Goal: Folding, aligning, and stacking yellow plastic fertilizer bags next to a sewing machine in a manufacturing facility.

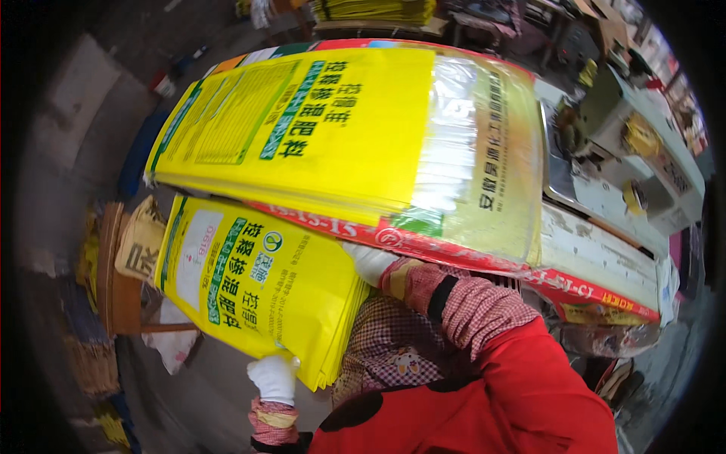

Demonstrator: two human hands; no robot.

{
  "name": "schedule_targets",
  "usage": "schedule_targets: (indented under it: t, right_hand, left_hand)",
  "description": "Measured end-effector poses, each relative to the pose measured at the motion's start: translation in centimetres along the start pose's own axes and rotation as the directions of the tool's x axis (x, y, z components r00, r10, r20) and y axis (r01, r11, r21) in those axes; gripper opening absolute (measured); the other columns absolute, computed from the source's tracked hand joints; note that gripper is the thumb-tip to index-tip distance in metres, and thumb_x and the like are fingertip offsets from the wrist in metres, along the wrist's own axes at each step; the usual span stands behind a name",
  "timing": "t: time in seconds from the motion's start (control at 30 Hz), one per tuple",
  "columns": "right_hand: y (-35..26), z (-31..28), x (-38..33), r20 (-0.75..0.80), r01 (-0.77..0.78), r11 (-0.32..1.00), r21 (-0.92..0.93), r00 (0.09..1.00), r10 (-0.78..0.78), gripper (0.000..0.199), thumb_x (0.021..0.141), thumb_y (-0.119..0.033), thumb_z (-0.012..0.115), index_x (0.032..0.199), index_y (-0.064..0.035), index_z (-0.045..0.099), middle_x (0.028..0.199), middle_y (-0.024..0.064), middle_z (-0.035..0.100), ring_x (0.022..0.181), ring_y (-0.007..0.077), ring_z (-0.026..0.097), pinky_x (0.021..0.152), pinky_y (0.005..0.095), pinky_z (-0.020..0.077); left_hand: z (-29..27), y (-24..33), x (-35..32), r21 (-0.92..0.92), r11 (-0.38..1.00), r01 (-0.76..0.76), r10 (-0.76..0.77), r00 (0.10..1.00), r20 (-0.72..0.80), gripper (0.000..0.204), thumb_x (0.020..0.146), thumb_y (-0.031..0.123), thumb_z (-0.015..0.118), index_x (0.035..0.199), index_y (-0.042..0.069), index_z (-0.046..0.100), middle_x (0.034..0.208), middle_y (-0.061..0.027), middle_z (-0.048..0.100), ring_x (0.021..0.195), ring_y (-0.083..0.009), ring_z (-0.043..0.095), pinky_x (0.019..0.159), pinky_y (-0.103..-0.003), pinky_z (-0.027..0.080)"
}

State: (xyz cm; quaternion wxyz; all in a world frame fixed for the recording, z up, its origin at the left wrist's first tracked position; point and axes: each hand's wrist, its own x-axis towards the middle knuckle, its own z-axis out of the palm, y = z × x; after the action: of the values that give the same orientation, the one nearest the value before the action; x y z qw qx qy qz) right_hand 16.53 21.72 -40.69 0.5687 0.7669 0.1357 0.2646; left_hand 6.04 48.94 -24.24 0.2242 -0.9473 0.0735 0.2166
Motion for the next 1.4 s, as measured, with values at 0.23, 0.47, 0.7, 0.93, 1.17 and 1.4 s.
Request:
schedule_targets:
  t: [0.23,0.47,0.7,0.93,1.17,1.4]
  right_hand:
    - [8.0,-4.8,-4.0,0.392,-0.395,0.534,0.748,0.911,0.126,0.026,0.082,-0.014,0.044,0.102,-0.0048,0.058,0.065,0.0133,0.057,0.053,0.0258,0.057,0.043,0.0478,0.0446]
    - [22.4,-4.7,-6.6,0.187,-0.417,-0.265,0.87,0.775,-0.603,0.035,0.076,-0.017,0.05,0.108,-0.0051,0.059,0.096,0.0153,0.064,0.09,0.0329,0.062,0.074,0.0442,0.0491]
    - [27.2,-0.5,-10.9,0.619,-0.415,-0.788,0.455,0.783,-0.055,0.025,0.08,-0.028,0.056,0.099,-0.0122,0.064,0.089,0.0084,0.065,0.079,0.0251,0.062,0.068,0.0373,0.0485]
    - [27.6,4.2,-8.7,0.882,-0.001,-0.939,-0.345,0.341,-0.324,0.031,0.087,-0.029,0.056,0.091,0.0012,0.062,0.08,0.0056,0.061,0.066,0.0157,0.058,0.057,0.0265,0.0472]
    - [24.4,7.7,-6.2,0.881,-0.222,-0.972,-0.078,0.442,-0.171,0.023,0.084,-0.021,0.062,0.097,-0.0012,0.063,0.079,0.0065,0.062,0.065,0.0144,0.056,0.055,0.0273,0.0435]
    - [27.0,6.0,-3.1,0.93,-0.68,-0.672,0.295,0.365,0.039,0.044,0.082,-0.047,0.058,0.101,-0.0085,0.066,0.079,0.0109,0.066,0.067,0.0215,0.06,0.059,0.0304,0.0441]
  left_hand:
    - [-13.5,3.1,6.7,0.087,0.75,-0.656,0.619,0.648,-0.444,0.022,0.072,0.028,0.063,0.066,0.008,0.058,0.064,-0.012,0.058,0.062,-0.032,0.058,0.056,-0.042,0.045]
    - [-27.1,20.0,10.0,0.042,0.33,-0.943,0.694,0.213,-0.688,0.02,0.078,0.023,0.062,0.088,0.005,0.061,0.08,-0.0162,0.06,0.078,-0.0323,0.059,0.069,-0.038,0.047]
    - [-28.5,22.9,13.3,-0.256,0.272,-0.927,0.666,0.374,-0.645,0.019,0.076,0.01,0.061,0.091,-0.002,0.06,0.082,-0.0172,0.06,0.079,-0.0279,0.059,0.072,-0.031,0.046]
    - [-27.5,18.8,9.1,0.236,0.176,-0.956,0.678,-0.055,-0.733,0.018,0.068,0.004,0.062,0.085,0.007,0.066,0.075,-0.0087,0.059,0.068,-0.0261,0.058,0.059,-0.033,0.048]
    - [-26.7,18.7,9.9,-0.144,-0.004,-0.99,0.638,0.108,-0.762,0.014,0.076,0.02,0.065,0.084,0.008,0.063,0.08,-0.0098,0.063,0.065,-0.0229,0.06,0.058,-0.031,0.047]
    - [-28.4,17.4,12.7,-0.745,0.034,-0.666,0.458,0.673,-0.58,0.025,0.075,0.022,0.067,0.078,-0.001,0.059,0.066,-0.005,0.059,0.063,-0.0121,0.055,0.058,-0.026,0.044]
